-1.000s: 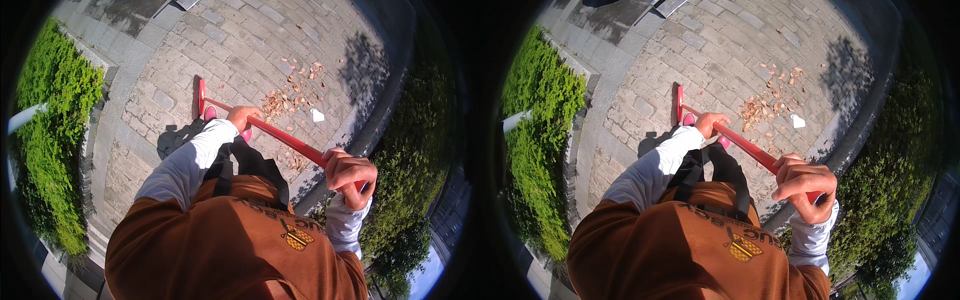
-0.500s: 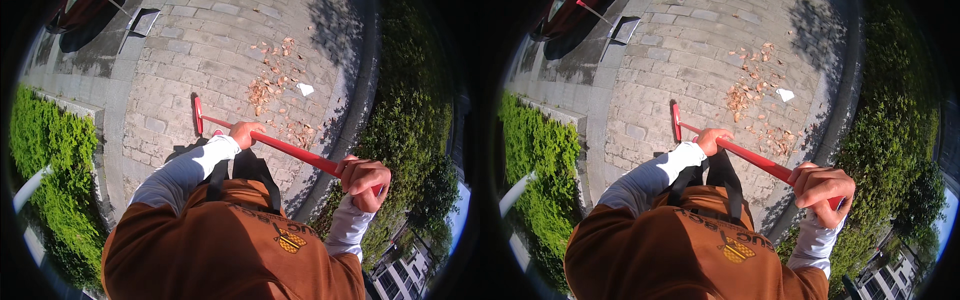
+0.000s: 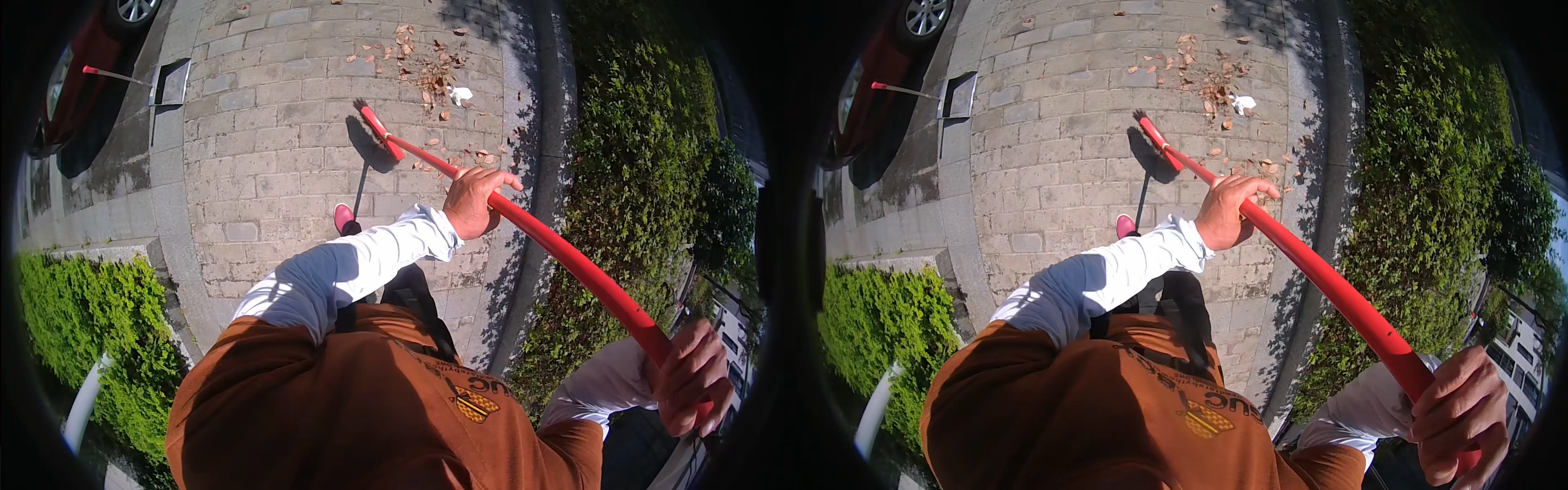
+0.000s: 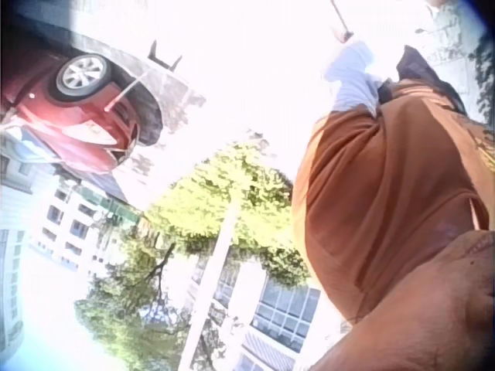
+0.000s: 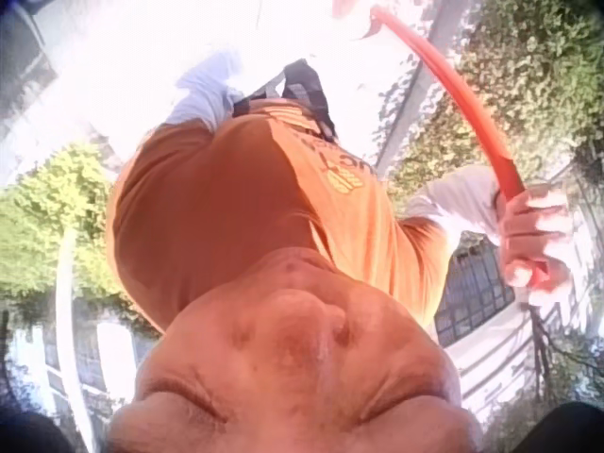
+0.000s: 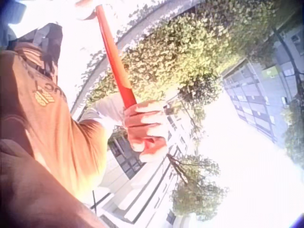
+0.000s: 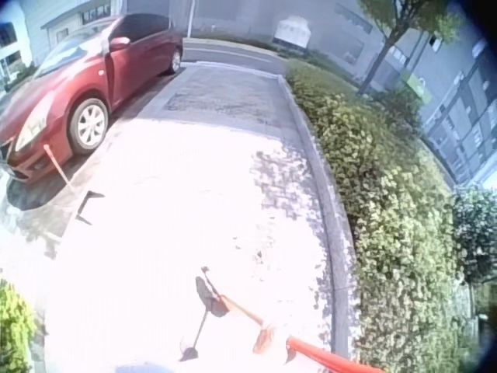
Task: The person is sweeping leaves and debris from a paved outdoor walkway using a red broom.
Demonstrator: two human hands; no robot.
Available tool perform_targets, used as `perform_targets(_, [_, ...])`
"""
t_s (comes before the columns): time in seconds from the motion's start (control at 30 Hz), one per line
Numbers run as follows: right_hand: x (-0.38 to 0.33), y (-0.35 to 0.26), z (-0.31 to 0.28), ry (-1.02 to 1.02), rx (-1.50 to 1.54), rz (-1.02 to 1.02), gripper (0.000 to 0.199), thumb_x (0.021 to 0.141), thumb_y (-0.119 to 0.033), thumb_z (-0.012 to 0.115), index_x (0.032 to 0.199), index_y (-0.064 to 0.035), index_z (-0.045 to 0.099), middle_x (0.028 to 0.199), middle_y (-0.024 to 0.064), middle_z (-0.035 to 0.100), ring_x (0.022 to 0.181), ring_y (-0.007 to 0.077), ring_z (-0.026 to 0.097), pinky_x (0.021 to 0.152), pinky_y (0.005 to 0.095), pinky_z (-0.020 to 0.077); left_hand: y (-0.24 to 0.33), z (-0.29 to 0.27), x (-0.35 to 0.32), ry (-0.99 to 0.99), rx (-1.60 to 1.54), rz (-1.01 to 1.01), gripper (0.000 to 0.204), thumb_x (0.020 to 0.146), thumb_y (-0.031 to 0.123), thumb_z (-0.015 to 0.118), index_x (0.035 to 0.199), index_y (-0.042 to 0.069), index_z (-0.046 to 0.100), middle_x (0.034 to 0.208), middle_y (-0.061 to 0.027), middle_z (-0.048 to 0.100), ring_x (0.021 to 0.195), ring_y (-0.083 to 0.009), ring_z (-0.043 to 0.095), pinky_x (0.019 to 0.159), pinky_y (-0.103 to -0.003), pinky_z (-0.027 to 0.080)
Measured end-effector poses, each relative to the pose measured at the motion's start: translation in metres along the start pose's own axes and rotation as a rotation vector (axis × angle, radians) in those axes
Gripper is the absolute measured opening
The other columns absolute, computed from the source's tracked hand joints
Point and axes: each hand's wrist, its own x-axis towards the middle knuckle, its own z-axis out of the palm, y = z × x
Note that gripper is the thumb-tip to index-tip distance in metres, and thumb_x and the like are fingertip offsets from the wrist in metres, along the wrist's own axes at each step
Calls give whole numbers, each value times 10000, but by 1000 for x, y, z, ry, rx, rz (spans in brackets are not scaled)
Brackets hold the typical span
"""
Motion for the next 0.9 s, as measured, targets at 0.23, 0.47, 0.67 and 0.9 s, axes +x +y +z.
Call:
perform_targets(0.23, [-62, 45, 13, 222, 60, 272, 143, 758, -26, 573, 865, -49, 666, 563, 11, 573, 456, 173, 550, 576, 377, 510, -47, 68, -72, -278, -1, -252, 296, 799, 49, 714, 1065, 156, 644, 546, -11, 490, 505, -175, 513, 535, -334, 448])
perform_targets(0.47, [-173, 2, 7, 300, -333, 191, 86, 748, -26, 638, 806, -51, 696, 532, 10, 510, 473, 161, 536, 675, 413, 536, -56, 170, -10, -117, 78, 144, 389, 695, 35, 778, 1033, 121, 607, 842, -41, 602, 815, -258, 602, 731, -386, 465])
perform_targets(0.67, [-326, -117, -15, 828, -484, 89, 47, 880, -170, 598, 839, -163, 577, 511, -48, 451, 423, 93, 476, 630, 321, 507, 50, 287, -101, -716, -28, 87, 309, 668, 50, 751, 907, 184, 608, 729, -27, 636, 750, -286, 644, 663, -420, 487])
perform_targets(0.9, [-409, -125, -3, 941, -522, 301, 89, 876, -126, 637, 923, -78, 579, 533, 19, 547, 474, 177, 591, 613, 368, 531, 39, 361, -189, -1325, -160, 87, 285, 748, 115, 664, 1011, 222, 676, 725, -70, 674, 714, -321, 664, 623, -455, 500])
